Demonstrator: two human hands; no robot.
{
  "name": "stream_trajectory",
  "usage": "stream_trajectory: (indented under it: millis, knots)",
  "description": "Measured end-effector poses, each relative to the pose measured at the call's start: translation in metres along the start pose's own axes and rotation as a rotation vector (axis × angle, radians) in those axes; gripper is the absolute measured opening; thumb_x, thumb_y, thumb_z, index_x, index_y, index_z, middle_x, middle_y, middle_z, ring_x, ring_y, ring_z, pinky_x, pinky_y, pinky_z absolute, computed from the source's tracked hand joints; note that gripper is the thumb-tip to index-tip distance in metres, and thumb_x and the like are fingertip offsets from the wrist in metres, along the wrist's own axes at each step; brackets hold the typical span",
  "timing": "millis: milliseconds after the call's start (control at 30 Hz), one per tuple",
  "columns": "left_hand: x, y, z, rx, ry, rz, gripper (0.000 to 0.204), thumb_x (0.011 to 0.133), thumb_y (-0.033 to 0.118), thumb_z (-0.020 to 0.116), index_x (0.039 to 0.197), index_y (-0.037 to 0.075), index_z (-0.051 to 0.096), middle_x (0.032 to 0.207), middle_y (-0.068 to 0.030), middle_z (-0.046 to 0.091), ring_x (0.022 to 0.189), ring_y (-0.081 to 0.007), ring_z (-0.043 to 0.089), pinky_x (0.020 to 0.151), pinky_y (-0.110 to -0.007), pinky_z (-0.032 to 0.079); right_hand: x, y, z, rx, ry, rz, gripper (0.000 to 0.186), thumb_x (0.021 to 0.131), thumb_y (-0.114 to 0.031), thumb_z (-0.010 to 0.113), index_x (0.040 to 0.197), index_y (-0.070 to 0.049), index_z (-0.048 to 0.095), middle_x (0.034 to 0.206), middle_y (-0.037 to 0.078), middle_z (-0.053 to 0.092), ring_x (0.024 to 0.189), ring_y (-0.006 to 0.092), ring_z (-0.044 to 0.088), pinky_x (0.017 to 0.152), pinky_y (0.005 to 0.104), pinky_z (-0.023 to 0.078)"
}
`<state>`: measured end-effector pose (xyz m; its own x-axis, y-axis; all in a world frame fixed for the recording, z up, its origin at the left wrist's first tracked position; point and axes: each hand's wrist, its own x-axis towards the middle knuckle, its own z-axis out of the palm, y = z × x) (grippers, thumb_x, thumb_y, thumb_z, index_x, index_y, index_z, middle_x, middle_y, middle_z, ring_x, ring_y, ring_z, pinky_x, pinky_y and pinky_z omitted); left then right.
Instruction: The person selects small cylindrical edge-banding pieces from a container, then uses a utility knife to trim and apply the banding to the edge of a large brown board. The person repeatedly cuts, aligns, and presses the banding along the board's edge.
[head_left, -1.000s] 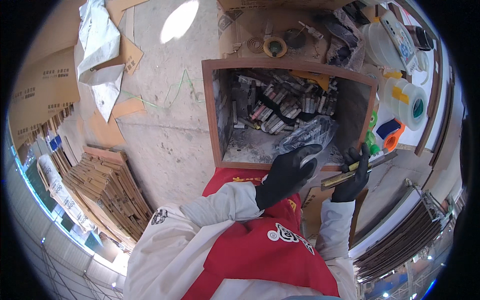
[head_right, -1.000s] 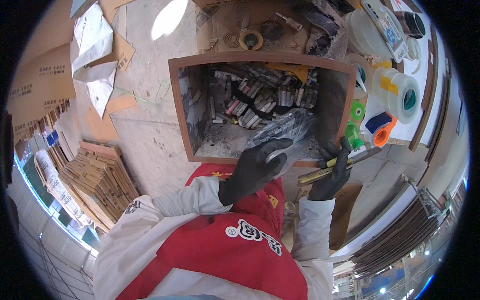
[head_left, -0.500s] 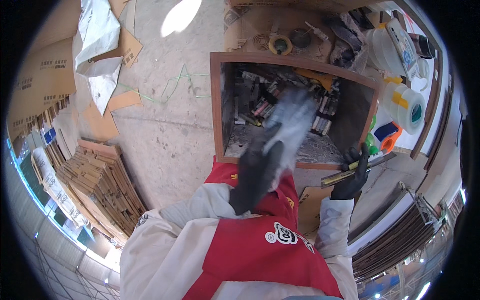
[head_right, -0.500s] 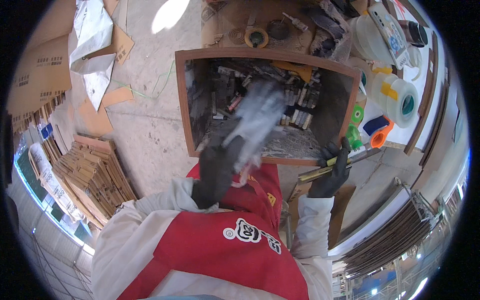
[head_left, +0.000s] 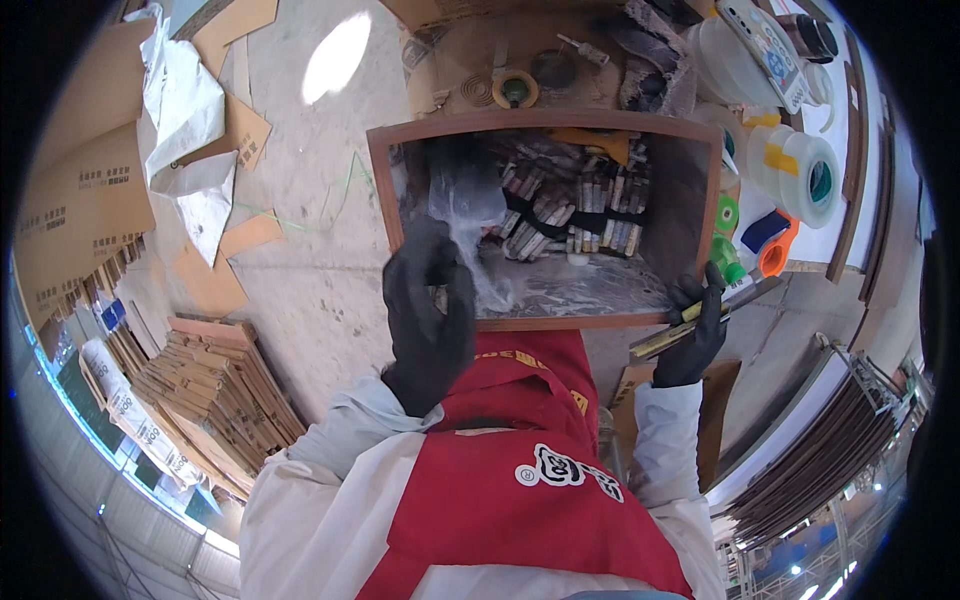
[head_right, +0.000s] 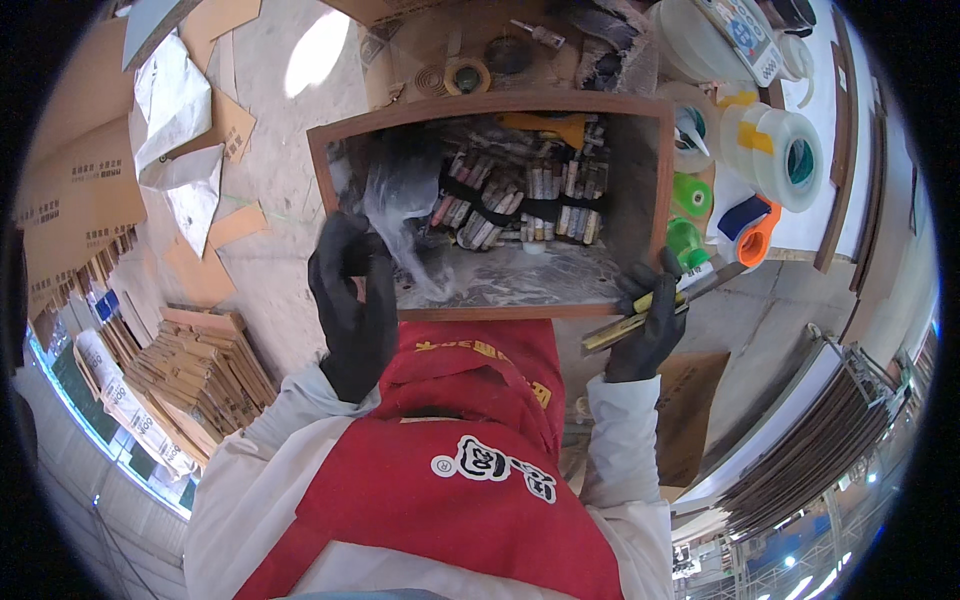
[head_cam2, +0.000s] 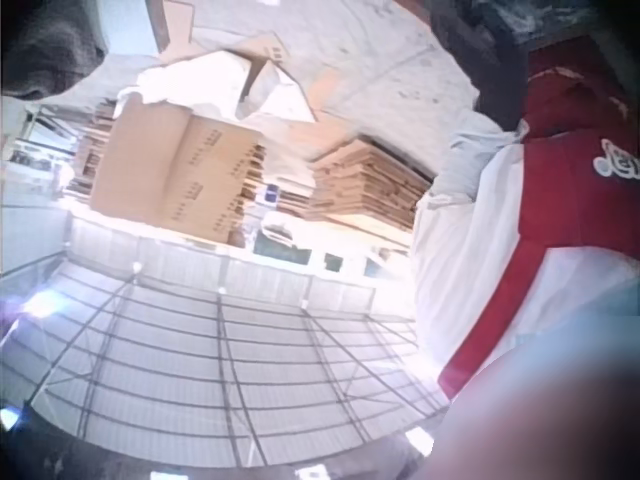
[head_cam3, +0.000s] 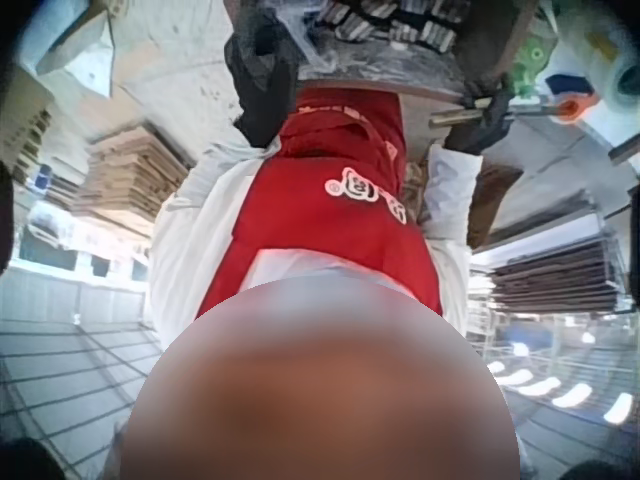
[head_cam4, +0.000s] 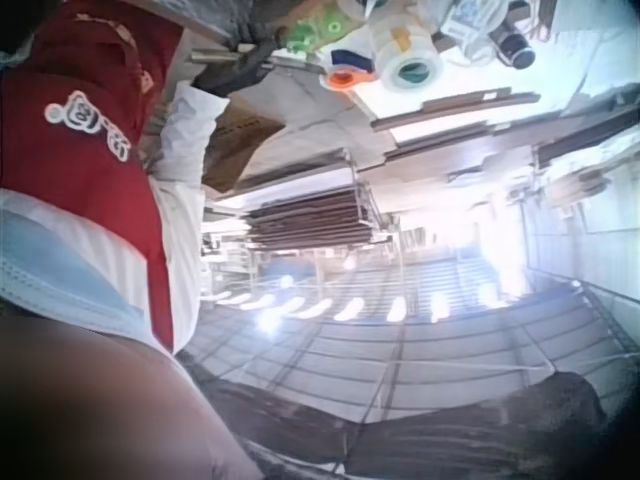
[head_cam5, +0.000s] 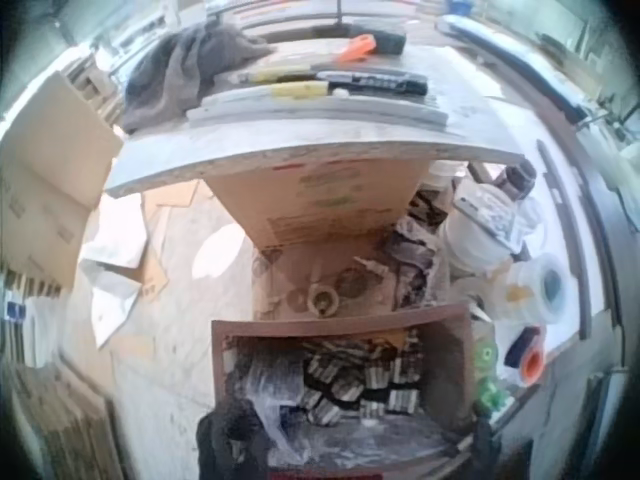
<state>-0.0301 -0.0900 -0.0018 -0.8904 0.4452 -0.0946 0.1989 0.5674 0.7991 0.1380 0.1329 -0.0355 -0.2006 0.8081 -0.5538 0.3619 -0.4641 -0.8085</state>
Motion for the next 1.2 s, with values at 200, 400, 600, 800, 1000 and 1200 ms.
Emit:
stream_trajectory:
  millis: [200,400,600,800,1000,1200]
  knots:
    - [0.054,0.019,0.036,0.249,-0.312,0.682,0.029,0.071,0.01,0.06,0.099,0.005,0.06,0.088,-0.0173,0.06,0.078,-0.0311,0.06,0.07,-0.04,0.047,0.0,-0.002,-0.001,0.004,-0.04,-0.014,0.042,0.095,-0.03,0.041,0.128,-0.004,0.045,0.091,0.009,0.062,0.077,0.0124,0.06,0.062,0.021,0.043]
    - [0.032,-0.094,0.037,0.74,-0.698,0.316,0.02,0.077,0.03,0.06,0.077,0.01,0.065,0.067,-0.012,0.063,0.06,-0.0299,0.062,0.053,-0.042,0.047,-0.001,-0.003,0.001,0.034,-0.041,-0.025,0.041,0.095,-0.029,0.042,0.127,-0.004,0.047,0.089,0.009,0.063,0.073,0.0118,0.06,0.058,0.0209,0.043]
    - [0.041,-0.051,0.047,0.615,-0.579,0.022,0.023,0.083,0.024,0.054,0.088,0.003,0.062,0.071,-0.019,0.062,0.066,-0.0361,0.062,0.057,-0.046,0.047,-0.003,-0.004,0.001,0.059,-0.026,-0.016,0.04,0.095,-0.028,0.042,0.125,-0.003,0.048,0.089,0.01,0.063,0.072,0.0109,0.06,0.055,0.0193,0.042]
    - [0.037,-0.086,0.067,0.522,-0.485,0.117,0.026,0.086,0.026,0.051,0.09,0.003,0.061,0.074,-0.0207,0.062,0.068,-0.0368,0.061,0.059,-0.046,0.048,-0.003,-0.004,-0.001,0.075,-0.059,-0.014,0.039,0.095,-0.026,0.041,0.125,-0.003,0.047,0.089,0.01,0.063,0.071,0.0109,0.06,0.054,0.0188,0.043]
    - [0.043,-0.043,0.053,0.687,-0.524,0.191,0.026,0.086,0.027,0.05,0.097,0.005,0.06,0.073,-0.0189,0.061,0.068,-0.0341,0.062,0.056,-0.044,0.047,-0.002,-0.005,-0.002,0.054,-0.078,-0.033,0.038,0.095,-0.027,0.042,0.124,-0.003,0.048,0.09,0.011,0.064,0.072,0.0138,0.063,0.055,0.0207,0.045]
    - [0.058,-0.044,0.053,0.555,-0.187,0.399,0.023,0.081,0.024,0.06,0.097,0.008,0.061,0.076,-0.0135,0.06,0.064,-0.0314,0.059,0.056,-0.04,0.046,-0.003,-0.006,0.0,0.014,-0.069,-0.027,0.041,0.095,-0.029,0.041,0.126,-0.003,0.047,0.091,0.012,0.064,0.072,0.0121,0.061,0.054,0.0193,0.045]
